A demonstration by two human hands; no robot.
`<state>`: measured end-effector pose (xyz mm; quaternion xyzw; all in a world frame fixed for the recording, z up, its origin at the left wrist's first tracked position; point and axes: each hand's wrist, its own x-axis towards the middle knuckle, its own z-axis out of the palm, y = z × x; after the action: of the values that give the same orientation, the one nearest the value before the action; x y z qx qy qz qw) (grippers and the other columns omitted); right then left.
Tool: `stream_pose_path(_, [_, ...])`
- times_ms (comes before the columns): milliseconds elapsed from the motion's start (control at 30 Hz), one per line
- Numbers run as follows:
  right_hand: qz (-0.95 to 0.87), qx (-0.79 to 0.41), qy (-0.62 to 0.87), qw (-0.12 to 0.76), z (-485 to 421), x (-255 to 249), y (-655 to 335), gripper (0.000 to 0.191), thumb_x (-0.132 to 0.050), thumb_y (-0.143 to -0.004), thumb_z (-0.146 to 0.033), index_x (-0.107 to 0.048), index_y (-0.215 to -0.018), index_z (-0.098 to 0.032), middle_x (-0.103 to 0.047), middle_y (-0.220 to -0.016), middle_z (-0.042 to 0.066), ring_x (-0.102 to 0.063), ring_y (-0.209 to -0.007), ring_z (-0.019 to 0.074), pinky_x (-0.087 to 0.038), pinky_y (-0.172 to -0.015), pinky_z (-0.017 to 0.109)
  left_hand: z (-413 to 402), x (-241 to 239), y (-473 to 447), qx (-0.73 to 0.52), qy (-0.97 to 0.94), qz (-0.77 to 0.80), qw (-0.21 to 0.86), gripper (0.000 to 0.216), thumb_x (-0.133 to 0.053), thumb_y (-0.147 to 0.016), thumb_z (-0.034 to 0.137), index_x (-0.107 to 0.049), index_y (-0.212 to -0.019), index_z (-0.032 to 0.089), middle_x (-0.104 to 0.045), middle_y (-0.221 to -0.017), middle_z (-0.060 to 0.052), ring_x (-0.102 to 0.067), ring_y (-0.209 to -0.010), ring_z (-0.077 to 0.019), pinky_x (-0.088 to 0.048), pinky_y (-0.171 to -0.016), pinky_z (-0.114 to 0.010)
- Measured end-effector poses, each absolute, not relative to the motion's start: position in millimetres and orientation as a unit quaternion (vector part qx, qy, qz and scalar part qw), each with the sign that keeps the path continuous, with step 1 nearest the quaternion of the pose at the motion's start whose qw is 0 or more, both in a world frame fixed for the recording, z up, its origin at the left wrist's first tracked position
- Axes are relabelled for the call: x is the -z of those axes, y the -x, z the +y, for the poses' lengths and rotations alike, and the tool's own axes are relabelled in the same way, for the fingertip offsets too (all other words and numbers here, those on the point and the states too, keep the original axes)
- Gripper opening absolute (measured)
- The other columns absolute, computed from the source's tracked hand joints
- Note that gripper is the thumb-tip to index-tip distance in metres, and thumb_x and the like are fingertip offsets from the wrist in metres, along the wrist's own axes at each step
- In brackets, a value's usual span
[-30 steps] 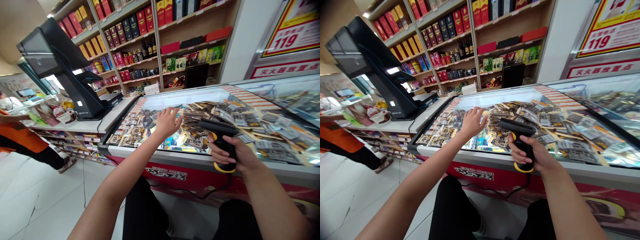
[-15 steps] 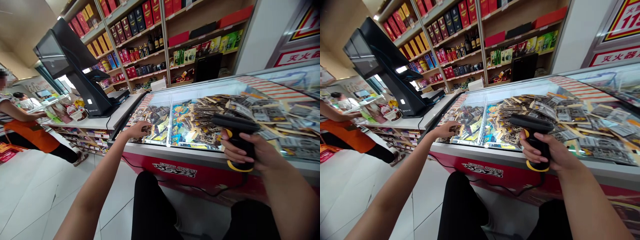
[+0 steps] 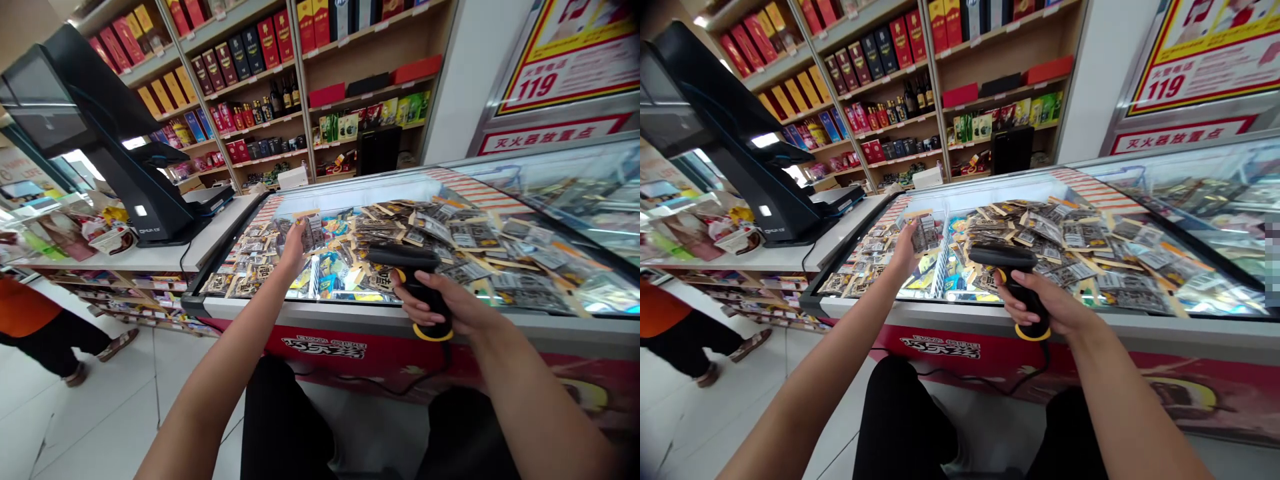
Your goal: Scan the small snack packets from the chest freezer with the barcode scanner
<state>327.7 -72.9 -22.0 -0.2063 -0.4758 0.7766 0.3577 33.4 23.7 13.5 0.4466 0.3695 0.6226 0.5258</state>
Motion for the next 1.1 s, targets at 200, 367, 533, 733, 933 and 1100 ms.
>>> stream_pose_path(200, [-0.468, -0.762, 0.269, 0.358, -71.3, 12.8, -319.9, 0.041, -0.074, -0.094, -0.057, -0.064, -0.102, -0.017, -0.051, -0.060, -0.006, -0.029, -0.039, 0.0023, -0.028, -0.042, 0.018, 22.6, -13.3, -56.5, -0.615, -0.351, 0.300, 0.639, 0.054, -0.029, -0.107, 0.045, -0.070, -0.126, 0.017, -0.082, -0.104, -0.011, -0.081, -0.094, -0.0280, -0.063, -0.091, -0.043])
stream_pose_path(367, [-0.456, -0.760, 0.306, 0.348, -70.0, 9.4, -314.4, 0.044, -0.077, -0.090, -0.058, -0.062, -0.095, -0.017, -0.051, -0.058, -0.006, -0.029, -0.038, 0.0024, -0.027, -0.041, 0.018, 13.6, -8.5, -48.7, -0.605, -0.339, 0.301, 0.654, 0.053, -0.030, -0.108, 0.043, -0.067, -0.135, 0.017, -0.083, -0.100, -0.011, -0.081, -0.093, -0.0279, -0.063, -0.091, -0.043])
stream_pose_path(533, [-0.460, -0.752, 0.308, 0.358, -73.2, 7.5, -312.5, 0.044, -0.079, -0.089, -0.058, -0.063, -0.093, -0.017, -0.051, -0.057, -0.005, -0.031, -0.038, 0.0037, -0.027, -0.040, 0.018, 13.7, -5.0, -48.3, -0.603, -0.345, 0.305, 0.651, 0.051, -0.032, -0.109, 0.046, -0.067, -0.135, 0.020, -0.083, -0.106, -0.009, -0.080, -0.104, -0.0284, -0.062, -0.098, -0.046])
stream_pose_path(733, [-0.460, -0.757, 0.299, 0.354, -74.0, 6.4, -313.8, 0.041, -0.078, -0.090, -0.056, -0.064, -0.094, -0.017, -0.051, -0.056, -0.004, -0.031, -0.039, 0.0044, -0.027, -0.040, 0.018, 12.8, -9.0, -50.3, -0.588, -0.356, 0.355, 0.633, 0.056, -0.024, -0.110, 0.045, -0.063, -0.141, 0.019, -0.082, -0.110, -0.008, -0.078, -0.114, -0.0272, -0.060, -0.104, -0.045])
stream_pose_path(933, [-0.437, -0.781, 0.247, 0.372, -72.2, 15.1, -321.0, 0.036, -0.075, -0.092, -0.053, -0.063, -0.098, -0.019, -0.048, -0.058, -0.007, -0.023, -0.038, 0.0025, -0.026, -0.040, 0.017, 18.6, 2.1, -51.9, -0.586, -0.477, 0.390, 0.525, 0.052, -0.017, -0.111, 0.035, -0.056, -0.143, 0.022, -0.076, -0.126, -0.008, -0.073, -0.123, -0.0235, -0.057, -0.107, -0.040])
stream_pose_path(1100, [-0.438, -0.792, 0.202, 0.374, -72.4, 20.1, -325.7, 0.035, -0.073, -0.092, -0.052, -0.062, -0.097, -0.019, -0.045, -0.055, -0.008, -0.021, -0.036, 0.0029, -0.023, -0.039, 0.017, 18.0, -8.4, -72.1, -0.566, -0.685, 0.374, 0.265, 0.043, -0.040, -0.111, 0.048, -0.052, -0.144, 0.024, -0.062, -0.146, -0.012, -0.060, -0.135, -0.0260, -0.045, -0.116, -0.037])
